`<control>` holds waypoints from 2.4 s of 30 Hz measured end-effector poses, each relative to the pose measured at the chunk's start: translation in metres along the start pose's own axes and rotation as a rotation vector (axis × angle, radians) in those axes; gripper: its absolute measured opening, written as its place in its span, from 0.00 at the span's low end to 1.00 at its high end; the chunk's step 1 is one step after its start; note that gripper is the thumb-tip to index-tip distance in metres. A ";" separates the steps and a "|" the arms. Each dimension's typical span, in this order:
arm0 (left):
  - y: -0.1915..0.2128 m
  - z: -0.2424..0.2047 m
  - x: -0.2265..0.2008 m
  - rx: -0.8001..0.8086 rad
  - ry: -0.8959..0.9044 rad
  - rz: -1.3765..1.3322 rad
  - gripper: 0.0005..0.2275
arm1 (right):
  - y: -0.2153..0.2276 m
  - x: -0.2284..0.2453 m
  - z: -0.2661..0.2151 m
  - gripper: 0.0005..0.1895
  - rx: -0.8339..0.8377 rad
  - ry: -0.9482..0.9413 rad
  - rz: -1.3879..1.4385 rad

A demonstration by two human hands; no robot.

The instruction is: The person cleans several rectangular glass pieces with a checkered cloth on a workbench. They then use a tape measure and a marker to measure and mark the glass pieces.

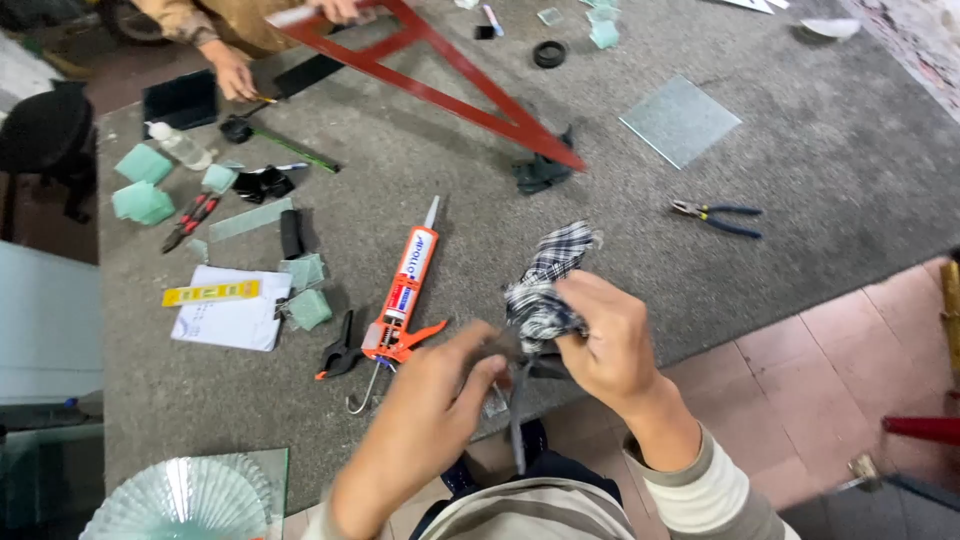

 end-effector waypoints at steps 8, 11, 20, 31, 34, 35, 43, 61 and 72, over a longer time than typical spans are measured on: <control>-0.022 -0.009 0.029 -0.175 0.219 -0.593 0.09 | 0.021 -0.043 -0.037 0.07 -0.322 -0.392 0.048; -0.024 -0.006 0.017 -0.227 0.173 -0.516 0.08 | -0.009 -0.019 -0.032 0.10 -0.250 -0.393 0.212; -0.043 -0.007 0.008 -0.273 0.157 -0.076 0.04 | -0.013 -0.010 -0.015 0.03 -0.296 -0.493 0.174; -0.031 -0.014 0.015 -0.318 0.178 -0.251 0.12 | 0.008 -0.038 -0.025 0.14 -0.390 -0.508 0.063; -0.048 -0.011 0.023 -0.293 0.254 -0.146 0.05 | -0.012 -0.008 -0.007 0.20 -0.153 -0.539 0.192; -0.050 -0.011 0.021 -0.299 0.233 -0.114 0.04 | -0.011 -0.002 -0.004 0.09 -0.183 -0.533 0.199; -0.043 -0.006 0.005 -0.285 0.158 -0.204 0.09 | -0.017 -0.041 -0.030 0.17 -0.283 -0.492 0.210; -0.043 -0.005 0.010 -0.288 0.190 -0.291 0.12 | 0.004 -0.074 -0.048 0.12 -0.497 -0.610 0.219; -0.045 -0.004 0.015 -0.302 0.233 -0.250 0.10 | 0.059 -0.050 -0.032 0.20 -0.512 -0.382 0.091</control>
Point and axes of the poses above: each hand's wrist, its own z-axis towards the middle knuckle, its own y-axis out of the back of the hand, x = y × z, the point moved 6 cm from there along z, towards the middle knuckle, and after that the axes turned 5 degrees about z, right-handed, at the moved point
